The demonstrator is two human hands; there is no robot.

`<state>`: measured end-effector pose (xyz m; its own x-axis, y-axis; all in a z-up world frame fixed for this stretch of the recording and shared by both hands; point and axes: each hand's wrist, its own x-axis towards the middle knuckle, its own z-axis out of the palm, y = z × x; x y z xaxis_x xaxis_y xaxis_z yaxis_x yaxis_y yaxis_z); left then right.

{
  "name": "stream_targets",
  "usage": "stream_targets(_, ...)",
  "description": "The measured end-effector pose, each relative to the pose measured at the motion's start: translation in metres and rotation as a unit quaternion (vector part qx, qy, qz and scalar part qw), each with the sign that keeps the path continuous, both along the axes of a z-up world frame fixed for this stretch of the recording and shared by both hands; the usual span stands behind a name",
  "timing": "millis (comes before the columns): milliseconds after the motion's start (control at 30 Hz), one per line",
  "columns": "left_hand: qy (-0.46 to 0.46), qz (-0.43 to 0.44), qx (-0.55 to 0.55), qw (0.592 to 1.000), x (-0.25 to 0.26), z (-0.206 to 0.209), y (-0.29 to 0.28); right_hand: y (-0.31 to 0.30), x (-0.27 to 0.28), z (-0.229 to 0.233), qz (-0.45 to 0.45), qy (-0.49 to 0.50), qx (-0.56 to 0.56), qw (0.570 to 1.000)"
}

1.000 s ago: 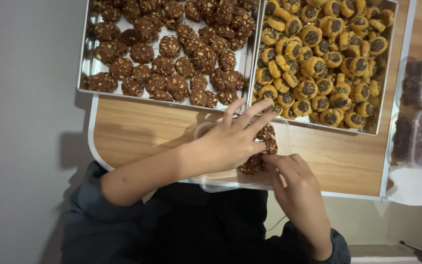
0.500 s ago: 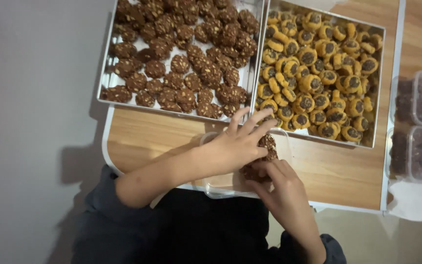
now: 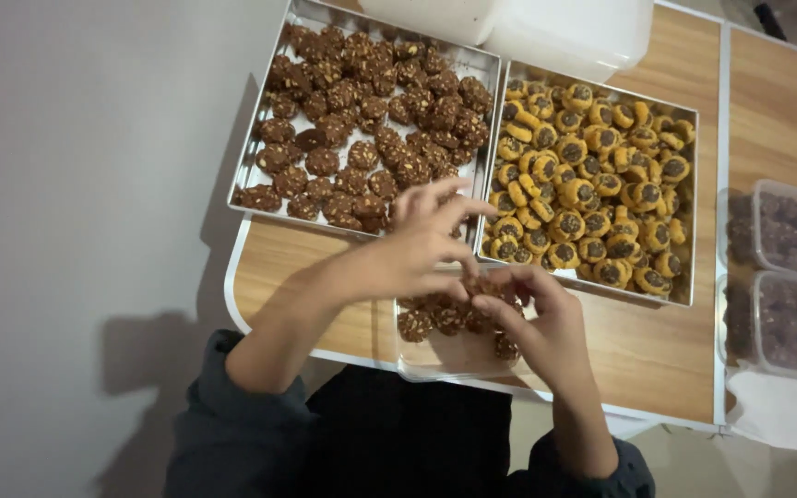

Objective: Packing chocolate-covered cookies from a large metal tray into a smaller plastic container for retail or storage.

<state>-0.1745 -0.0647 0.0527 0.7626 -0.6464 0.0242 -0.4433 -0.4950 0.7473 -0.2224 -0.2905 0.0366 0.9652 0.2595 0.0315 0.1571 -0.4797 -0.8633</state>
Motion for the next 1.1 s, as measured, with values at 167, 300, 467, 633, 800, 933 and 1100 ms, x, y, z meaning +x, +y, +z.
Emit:
stream_targets(167,-0.116,0.25,0.023,0.961,0.025,-0.045,0.051,0.005,0.069,-0.018,0.044,-0.16,-0.068,0.984)
stream_targets(300,-0.135,0.446,0.067,0.883,0.044,-0.064,0.082,0.025,0.131,-0.018,0.125,-0.312,-0.234,0.912)
stream_targets(467,-0.11,0.457,0.102,0.877,0.056,-0.08,0.084,0.058,0.192,-0.081,0.153,-0.418,-0.382,0.81)
stream_targets(633,-0.115,0.483,0.156,0.854,0.056,-0.077,0.078,0.07,0.225,-0.106,0.187,-0.414,-0.44,0.775)
stream_targets(800,-0.158,0.48,0.142,0.851,0.055,-0.08,0.078,0.074,0.227,-0.098,0.221,-0.401,-0.465,0.758)
stream_targets(933,-0.184,0.481,0.14,0.846,0.058,-0.087,0.082,0.075,0.227,-0.08,0.258,-0.363,-0.481,0.755)
stream_targets(1100,-0.282,0.471,0.155,0.821,0.06,-0.089,0.078,0.072,0.226,-0.067,0.299,-0.283,-0.39,0.824)
